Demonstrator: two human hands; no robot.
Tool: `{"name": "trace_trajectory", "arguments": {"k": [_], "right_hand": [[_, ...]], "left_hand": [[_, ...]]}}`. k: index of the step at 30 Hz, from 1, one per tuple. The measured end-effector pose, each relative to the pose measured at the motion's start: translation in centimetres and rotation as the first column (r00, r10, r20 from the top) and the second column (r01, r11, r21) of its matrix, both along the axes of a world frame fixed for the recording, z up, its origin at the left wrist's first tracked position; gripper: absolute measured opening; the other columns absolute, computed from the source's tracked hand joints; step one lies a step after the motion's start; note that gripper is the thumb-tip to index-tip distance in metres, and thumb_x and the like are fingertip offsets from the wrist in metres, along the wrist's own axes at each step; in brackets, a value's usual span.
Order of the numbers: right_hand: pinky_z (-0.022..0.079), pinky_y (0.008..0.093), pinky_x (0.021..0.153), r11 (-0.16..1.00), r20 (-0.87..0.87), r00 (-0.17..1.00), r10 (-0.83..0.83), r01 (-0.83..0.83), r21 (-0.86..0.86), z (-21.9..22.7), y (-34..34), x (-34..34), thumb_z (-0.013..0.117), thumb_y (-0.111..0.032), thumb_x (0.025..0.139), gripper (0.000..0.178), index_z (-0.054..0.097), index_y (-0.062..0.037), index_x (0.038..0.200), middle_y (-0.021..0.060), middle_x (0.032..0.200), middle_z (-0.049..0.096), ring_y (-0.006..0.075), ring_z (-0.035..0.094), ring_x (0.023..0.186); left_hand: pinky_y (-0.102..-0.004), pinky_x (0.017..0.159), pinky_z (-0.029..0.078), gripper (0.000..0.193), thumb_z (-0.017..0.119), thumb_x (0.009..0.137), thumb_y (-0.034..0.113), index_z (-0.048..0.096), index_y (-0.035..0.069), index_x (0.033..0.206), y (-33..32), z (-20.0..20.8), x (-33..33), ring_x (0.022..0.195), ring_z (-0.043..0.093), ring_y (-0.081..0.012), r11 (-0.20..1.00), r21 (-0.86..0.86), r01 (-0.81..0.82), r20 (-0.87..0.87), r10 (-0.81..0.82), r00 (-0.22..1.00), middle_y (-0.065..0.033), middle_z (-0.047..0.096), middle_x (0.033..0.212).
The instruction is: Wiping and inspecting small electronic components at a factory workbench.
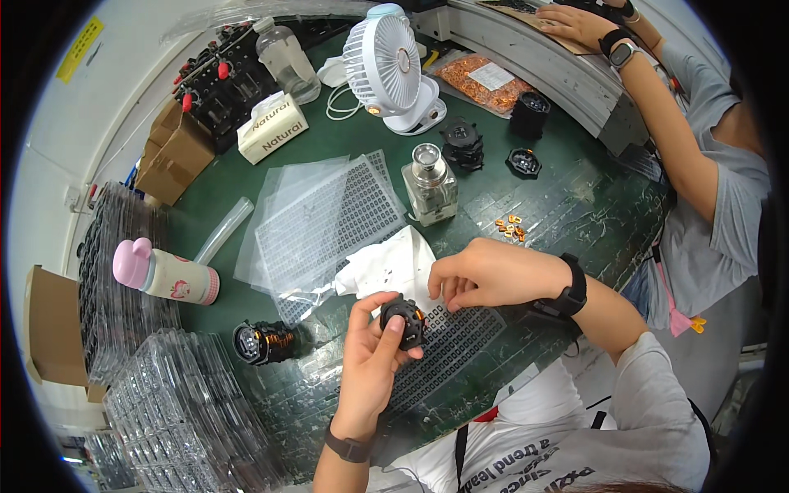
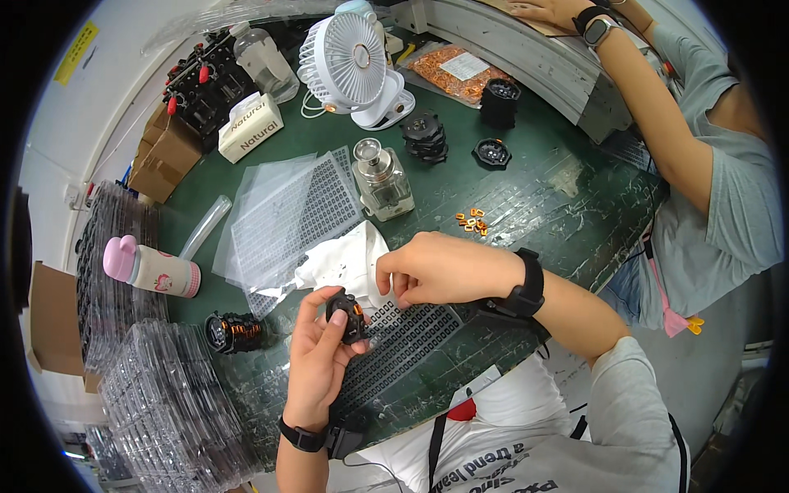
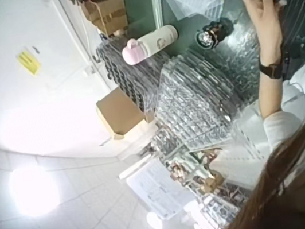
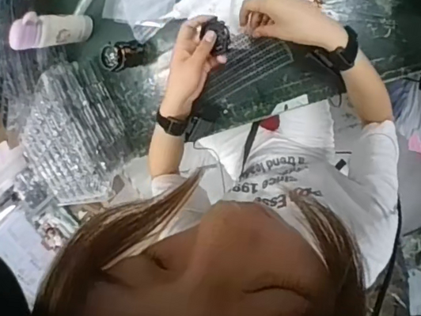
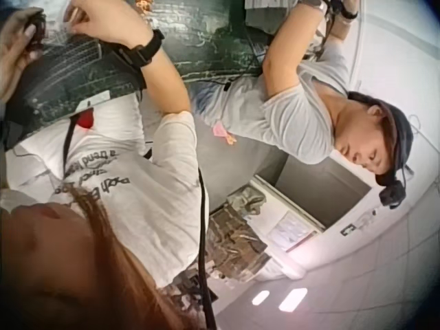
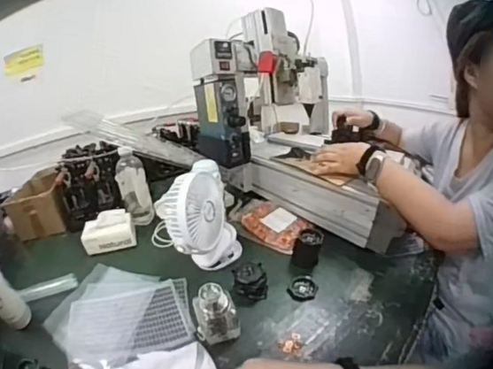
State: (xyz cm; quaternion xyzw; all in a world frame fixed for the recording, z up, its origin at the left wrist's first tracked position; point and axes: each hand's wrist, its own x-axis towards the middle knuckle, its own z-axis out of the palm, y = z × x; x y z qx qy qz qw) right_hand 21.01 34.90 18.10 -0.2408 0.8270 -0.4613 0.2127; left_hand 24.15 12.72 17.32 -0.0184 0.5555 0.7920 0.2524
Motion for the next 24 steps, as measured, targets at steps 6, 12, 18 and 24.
{"name": "trace_trajectory", "arguments": {"k": [6, 12, 18, 24], "right_hand": [[0.047, 0.0354, 0.073, 0.981, -0.528, 0.849, -0.019, 0.118, 0.154, -1.2, -0.9, 1.2, 0.067, -0.008, 0.072, 0.018, 0.060, -0.0046, 0.088, 0.0046, 0.083, 0.060, 0.0250, 0.058, 0.081], [0.049, 0.0390, 0.068, 0.965, -0.601, 0.799, -0.006, 0.163, 0.208, -1.6, -2.0, 1.5, 0.061, -0.008, 0.072, 0.008, 0.057, -0.0025, 0.076, 0.0108, 0.079, 0.055, 0.0297, 0.060, 0.079], [0.051, 0.0377, 0.066, 0.950, -0.607, 0.795, 0.002, 0.187, 0.248, -1.9, -2.3, 1.7, 0.060, -0.006, 0.070, 0.008, 0.058, -0.0005, 0.076, 0.0122, 0.079, 0.056, 0.0292, 0.062, 0.077], [0.051, 0.0377, 0.066, 0.949, -0.654, 0.757, 0.003, 0.204, 0.241, -2.3, -2.5, 1.9, 0.059, -0.005, 0.068, 0.010, 0.057, 0.0013, 0.076, 0.0127, 0.080, 0.056, 0.0284, 0.061, 0.075]], "left_hand": [[-0.0428, 0.084, 0.053, 0.029, 0.046, 0.095, 0.009, 0.041, 0.004, 0.123, 0.3, -1.1, -0.5, 0.064, 0.052, -0.0092, 0.997, 0.077, -0.016, 0.072, 0.010, 0.997, -0.0085, 0.056, 0.088], [-0.0431, 0.088, 0.051, 0.028, 0.045, 0.095, 0.007, 0.040, 0.004, 0.123, 0.4, -1.0, -0.4, 0.065, 0.051, -0.0094, 0.997, 0.069, -0.028, 0.061, 0.024, 0.998, -0.0065, 0.057, 0.086], [-0.0389, 0.078, 0.054, 0.029, 0.046, 0.094, 0.007, 0.039, 0.006, 0.123, 0.5, -1.2, -0.1, 0.063, 0.050, -0.0094, 0.997, 0.028, -0.066, 0.043, 0.065, 0.997, -0.0091, 0.057, 0.088], [-0.0230, 0.054, 0.041, 0.026, 0.048, 0.094, 0.008, 0.041, 0.009, 0.119, 0.2, -1.5, -0.2, 0.058, 0.045, -0.0081, 0.993, 0.083, -0.081, 0.061, 0.076, 0.995, -0.0098, 0.057, 0.086]]}}
